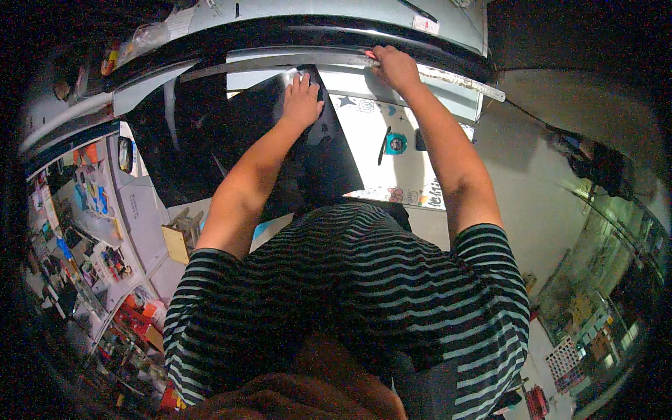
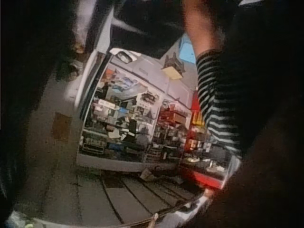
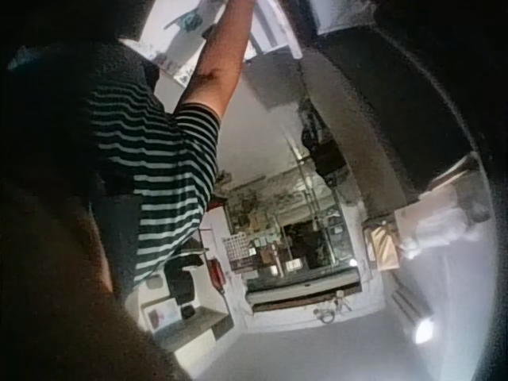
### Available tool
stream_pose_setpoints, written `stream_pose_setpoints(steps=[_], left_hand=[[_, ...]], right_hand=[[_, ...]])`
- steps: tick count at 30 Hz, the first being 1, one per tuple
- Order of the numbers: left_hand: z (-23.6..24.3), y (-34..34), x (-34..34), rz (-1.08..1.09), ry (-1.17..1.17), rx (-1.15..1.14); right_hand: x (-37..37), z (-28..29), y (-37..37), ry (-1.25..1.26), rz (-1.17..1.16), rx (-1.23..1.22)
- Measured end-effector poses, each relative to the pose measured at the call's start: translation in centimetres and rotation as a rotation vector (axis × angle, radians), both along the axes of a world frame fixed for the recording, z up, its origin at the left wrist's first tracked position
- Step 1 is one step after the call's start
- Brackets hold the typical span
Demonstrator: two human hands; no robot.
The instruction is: The person measures a black sheet with a ruler, marks it with a pen, and cuts it with scissors. The person then folds and trims the cut piece on a workbench.
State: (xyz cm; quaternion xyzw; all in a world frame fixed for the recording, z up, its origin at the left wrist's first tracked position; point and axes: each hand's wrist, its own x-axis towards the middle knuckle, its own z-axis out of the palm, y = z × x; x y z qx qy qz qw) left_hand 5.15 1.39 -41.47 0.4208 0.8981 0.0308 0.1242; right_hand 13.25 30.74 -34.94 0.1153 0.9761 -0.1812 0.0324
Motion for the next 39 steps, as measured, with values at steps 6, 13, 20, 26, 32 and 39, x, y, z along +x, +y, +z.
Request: stream_pose_setpoints(steps=[6, 13, 20, 26, 32, 39], left_hand=[[0.4, 0.3, -0.4, 0.014, -0.032, -0.029], [0.5, 0.6, -1.8, 0.092, -0.066, 0.097], [1.1, 0.8, -1.6, 0.117, -0.029, 0.045], [0.5, 1.2, -1.3, 0.135, -0.022, -0.042], [0.2, 1.8, -1.5, 0.132, 0.002, -0.086], [-0.4, 2.4, -1.2, 0.146, 0.028, -0.121]], right_hand=[[2.2, -2.9, -2.2, -0.101, -0.007, -0.008], [3.0, -4.4, -3.2, -0.082, -0.081, -0.016], [2.9, -5.5, -3.4, -0.072, -0.071, 0.002], [3.2, -6.4, -3.1, -0.066, -0.066, 0.032], [2.2, -5.5, -3.7, -0.069, -0.087, -0.016], [-2.7, -5.5, -7.4, 0.01, 0.042, -0.102]])
